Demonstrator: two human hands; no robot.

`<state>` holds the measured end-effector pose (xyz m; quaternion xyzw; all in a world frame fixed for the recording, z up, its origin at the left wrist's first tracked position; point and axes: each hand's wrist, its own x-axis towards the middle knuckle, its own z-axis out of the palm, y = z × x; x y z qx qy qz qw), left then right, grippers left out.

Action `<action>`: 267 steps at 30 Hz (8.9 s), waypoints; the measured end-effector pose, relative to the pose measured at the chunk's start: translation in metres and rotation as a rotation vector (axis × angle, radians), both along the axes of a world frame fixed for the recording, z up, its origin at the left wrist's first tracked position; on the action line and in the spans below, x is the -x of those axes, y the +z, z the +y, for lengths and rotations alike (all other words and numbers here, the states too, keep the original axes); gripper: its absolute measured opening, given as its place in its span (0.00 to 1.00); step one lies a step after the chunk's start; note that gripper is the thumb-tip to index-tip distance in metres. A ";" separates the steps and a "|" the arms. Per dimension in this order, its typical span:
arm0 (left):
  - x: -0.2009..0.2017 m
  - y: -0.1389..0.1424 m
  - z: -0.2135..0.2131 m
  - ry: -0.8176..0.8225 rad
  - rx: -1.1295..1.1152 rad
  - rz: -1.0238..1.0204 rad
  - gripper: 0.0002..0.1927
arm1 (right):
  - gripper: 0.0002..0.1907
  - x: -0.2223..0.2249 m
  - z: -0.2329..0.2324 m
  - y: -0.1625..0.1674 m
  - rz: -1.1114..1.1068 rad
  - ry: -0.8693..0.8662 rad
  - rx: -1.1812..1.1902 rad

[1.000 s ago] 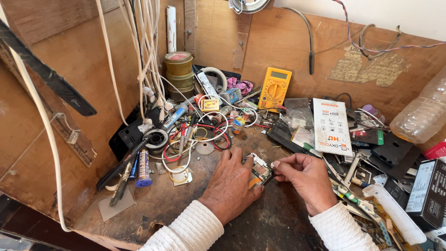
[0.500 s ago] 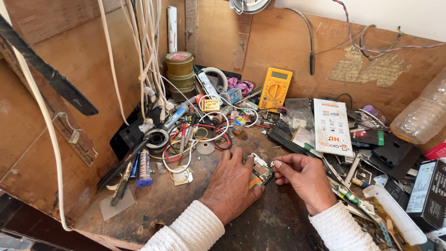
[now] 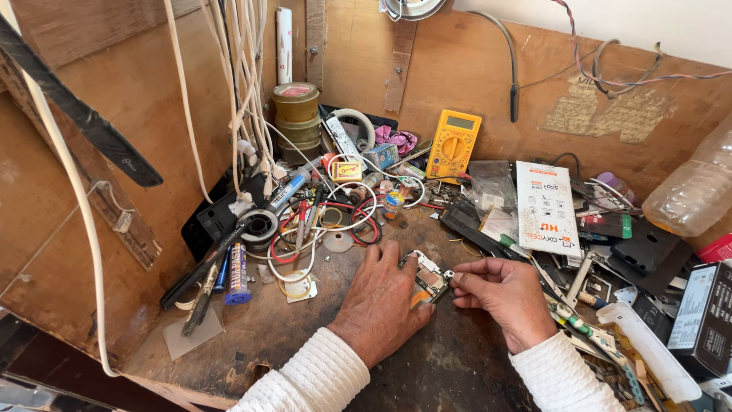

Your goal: The person works on a disassembled mobile phone at a cluttered repair bench. They use a small flat tool to pry and adjust internal components near the battery and motherboard, then switch to a screwdriver to tighten or loosen screws on the phone frame.

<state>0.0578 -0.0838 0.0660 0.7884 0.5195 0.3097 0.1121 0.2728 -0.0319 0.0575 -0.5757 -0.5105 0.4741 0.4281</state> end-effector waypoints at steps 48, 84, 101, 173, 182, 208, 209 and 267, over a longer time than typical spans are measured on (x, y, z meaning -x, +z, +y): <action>0.001 -0.003 0.000 0.008 -0.037 0.004 0.33 | 0.08 0.000 0.007 0.000 -0.112 0.002 -0.013; 0.000 -0.005 0.001 0.012 -0.023 0.003 0.34 | 0.12 0.004 0.016 -0.007 -0.262 -0.025 0.061; 0.001 -0.003 0.001 0.004 -0.001 0.016 0.34 | 0.12 -0.001 0.029 -0.003 -0.401 0.039 0.176; 0.001 -0.003 0.002 -0.005 -0.025 -0.034 0.41 | 0.11 0.015 -0.015 0.020 -0.557 -0.042 -0.275; 0.003 -0.002 0.003 -0.024 -0.027 -0.026 0.38 | 0.18 0.025 -0.037 0.013 -0.717 0.205 -0.686; 0.004 -0.001 0.020 -0.076 -0.071 0.044 0.31 | 0.24 0.014 -0.031 0.016 -0.689 0.250 -0.579; 0.005 -0.001 0.021 -0.084 -0.075 0.050 0.31 | 0.25 0.013 -0.030 0.015 -0.711 0.241 -0.622; 0.012 0.000 0.016 -0.180 -0.049 0.003 0.34 | 0.23 0.032 -0.038 0.005 -0.996 0.158 -0.766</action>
